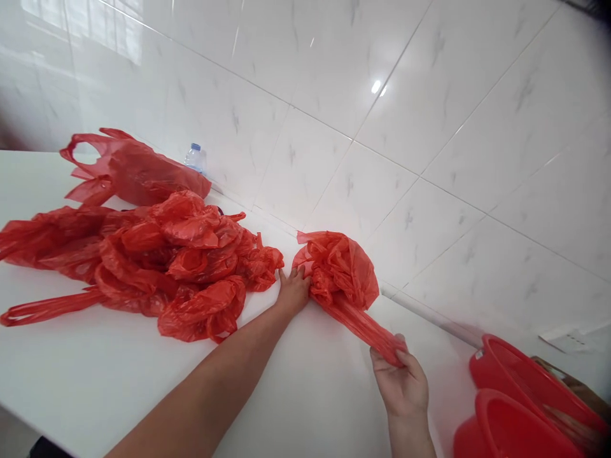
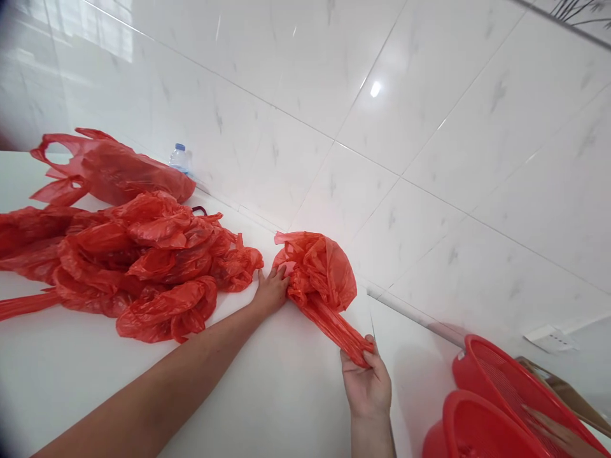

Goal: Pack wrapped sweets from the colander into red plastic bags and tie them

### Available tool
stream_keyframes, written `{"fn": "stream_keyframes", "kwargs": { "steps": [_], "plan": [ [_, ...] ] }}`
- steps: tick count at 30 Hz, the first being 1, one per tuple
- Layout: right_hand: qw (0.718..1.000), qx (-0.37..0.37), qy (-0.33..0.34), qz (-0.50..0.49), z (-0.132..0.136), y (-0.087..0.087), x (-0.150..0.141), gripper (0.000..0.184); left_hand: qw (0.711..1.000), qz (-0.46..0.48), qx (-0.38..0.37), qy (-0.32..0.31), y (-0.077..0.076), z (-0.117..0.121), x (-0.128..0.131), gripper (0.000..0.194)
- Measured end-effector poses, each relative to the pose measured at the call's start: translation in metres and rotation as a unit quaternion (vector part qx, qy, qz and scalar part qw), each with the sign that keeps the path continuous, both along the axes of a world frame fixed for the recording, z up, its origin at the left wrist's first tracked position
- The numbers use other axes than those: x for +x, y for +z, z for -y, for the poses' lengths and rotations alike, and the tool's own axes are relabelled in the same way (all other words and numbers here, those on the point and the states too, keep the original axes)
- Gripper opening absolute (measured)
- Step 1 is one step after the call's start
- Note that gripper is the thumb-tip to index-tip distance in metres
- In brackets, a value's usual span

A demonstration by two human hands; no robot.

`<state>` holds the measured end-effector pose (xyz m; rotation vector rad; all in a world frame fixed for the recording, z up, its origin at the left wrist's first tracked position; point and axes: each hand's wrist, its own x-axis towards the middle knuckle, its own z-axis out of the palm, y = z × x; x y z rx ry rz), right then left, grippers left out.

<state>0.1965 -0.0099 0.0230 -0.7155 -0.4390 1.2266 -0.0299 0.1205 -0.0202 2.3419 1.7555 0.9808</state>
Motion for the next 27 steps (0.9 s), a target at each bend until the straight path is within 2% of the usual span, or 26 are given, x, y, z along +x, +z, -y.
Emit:
{"fn": "stream_keyframes", "kwargs": {
  "steps": [3,6,8,10,11,14,19,23,27],
  "plan": [
    [1.0,-0.013,-0.019,0.021,-0.001,-0.005,0.014,0.023,0.998,-0.013,0.042,-0.055,0.012,0.014,-0.003,0.053],
    [0.996,-0.023,-0.012,0.09,-0.007,-0.015,0.017,0.022,0.975,-0.031,0.15,-0.162,0.028,0.035,0.0,0.071],
    [0.988,-0.041,0.012,0.15,-0.011,-0.022,0.015,0.026,0.951,-0.045,0.206,-0.226,0.037,0.045,0.009,0.064],
    [0.973,-0.072,0.04,0.218,-0.013,-0.026,0.011,0.034,0.938,-0.065,0.22,-0.259,0.041,0.047,0.023,0.044],
    [0.963,-0.084,0.054,0.251,-0.013,-0.027,0.009,0.038,0.938,-0.078,0.212,-0.263,0.04,0.044,0.03,0.038],
    [0.929,-0.074,0.09,0.353,-0.01,-0.027,0.003,0.042,0.95,-0.116,0.161,-0.242,0.035,0.028,0.05,0.039],
    [0.865,-0.067,0.154,0.472,-0.005,-0.019,-0.003,0.025,0.964,-0.138,0.125,-0.189,0.027,-0.002,0.066,0.039],
    [0.859,-0.055,0.213,0.462,-0.002,-0.01,0.002,0.011,0.964,-0.155,0.117,-0.182,0.028,-0.021,0.068,0.04],
    [0.878,-0.038,0.252,0.405,0.004,-0.005,0.019,0.011,0.964,-0.173,0.109,-0.17,0.029,-0.042,0.062,0.044]
  ]
}}
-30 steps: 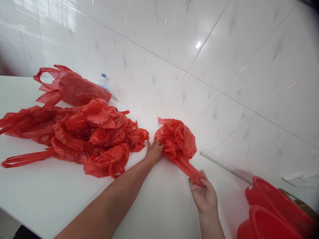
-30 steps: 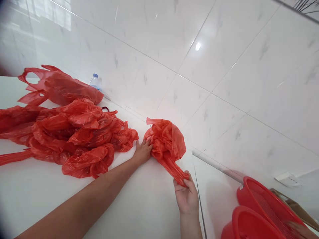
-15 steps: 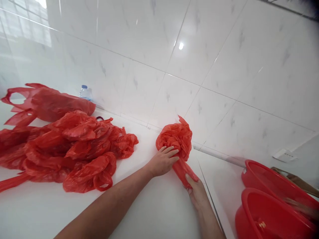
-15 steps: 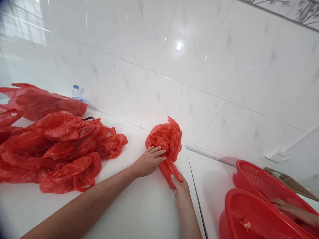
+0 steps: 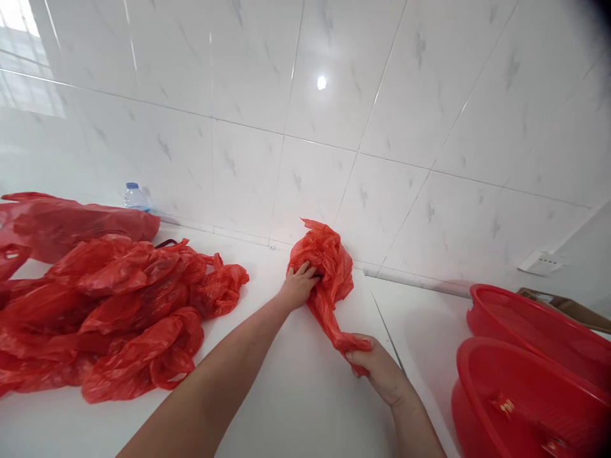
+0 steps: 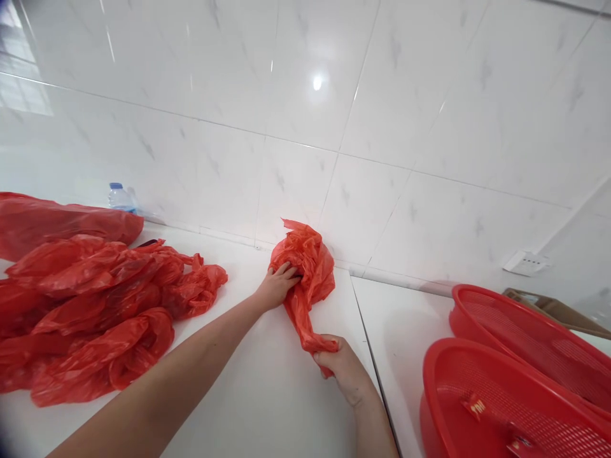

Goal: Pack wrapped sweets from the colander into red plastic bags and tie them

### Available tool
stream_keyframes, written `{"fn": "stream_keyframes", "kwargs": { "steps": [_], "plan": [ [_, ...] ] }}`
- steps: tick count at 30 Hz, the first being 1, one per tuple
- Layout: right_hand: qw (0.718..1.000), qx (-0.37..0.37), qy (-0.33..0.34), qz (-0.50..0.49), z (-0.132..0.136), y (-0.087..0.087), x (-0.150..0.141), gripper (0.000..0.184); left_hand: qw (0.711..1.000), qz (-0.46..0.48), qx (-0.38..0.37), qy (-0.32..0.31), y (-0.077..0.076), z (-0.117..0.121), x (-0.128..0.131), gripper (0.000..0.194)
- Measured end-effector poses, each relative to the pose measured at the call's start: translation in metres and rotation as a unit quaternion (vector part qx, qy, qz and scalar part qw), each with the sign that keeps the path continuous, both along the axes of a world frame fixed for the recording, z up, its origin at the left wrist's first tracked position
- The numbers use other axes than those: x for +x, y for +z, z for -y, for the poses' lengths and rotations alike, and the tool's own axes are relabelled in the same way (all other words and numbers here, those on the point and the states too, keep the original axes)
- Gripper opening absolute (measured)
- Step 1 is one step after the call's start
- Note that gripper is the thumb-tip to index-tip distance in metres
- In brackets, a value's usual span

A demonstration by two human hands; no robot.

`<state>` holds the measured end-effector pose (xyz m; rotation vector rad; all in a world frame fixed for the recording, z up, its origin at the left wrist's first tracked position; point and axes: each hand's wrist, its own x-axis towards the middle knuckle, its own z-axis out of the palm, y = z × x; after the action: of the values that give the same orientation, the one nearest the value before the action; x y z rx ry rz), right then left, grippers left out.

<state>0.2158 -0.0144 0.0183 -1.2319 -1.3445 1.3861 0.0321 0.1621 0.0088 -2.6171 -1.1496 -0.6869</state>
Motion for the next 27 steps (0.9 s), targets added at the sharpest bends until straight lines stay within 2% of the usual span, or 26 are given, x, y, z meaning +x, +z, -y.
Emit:
{"fn": "stream_keyframes", "kwargs": {
  "steps": [4,9,17,22,25,27],
  "plan": [
    [0.996,-0.005,-0.011,-0.09,0.006,0.0,0.015,0.015,0.999,0.004,0.002,0.048,0.0,-0.016,-0.012,0.046],
    [0.981,-0.014,-0.018,-0.192,0.012,-0.002,0.018,0.02,0.996,0.005,0.007,0.084,-0.003,-0.022,-0.014,0.041],
    [0.93,0.027,-0.15,-0.333,0.024,0.004,0.022,0.018,0.993,0.023,-0.001,0.12,-0.009,-0.027,0.0,0.027],
    [0.909,0.044,-0.18,-0.373,0.022,0.006,0.026,0.025,0.991,0.051,-0.012,0.125,-0.004,-0.031,0.001,0.027],
    [0.898,0.075,-0.198,-0.386,0.029,0.009,0.033,0.035,0.988,0.082,-0.025,0.127,0.002,-0.032,-0.007,0.029],
    [0.878,0.104,-0.22,-0.412,0.035,0.012,0.04,0.042,0.985,0.108,-0.038,0.128,0.007,-0.032,-0.016,0.035]
  ]
}}
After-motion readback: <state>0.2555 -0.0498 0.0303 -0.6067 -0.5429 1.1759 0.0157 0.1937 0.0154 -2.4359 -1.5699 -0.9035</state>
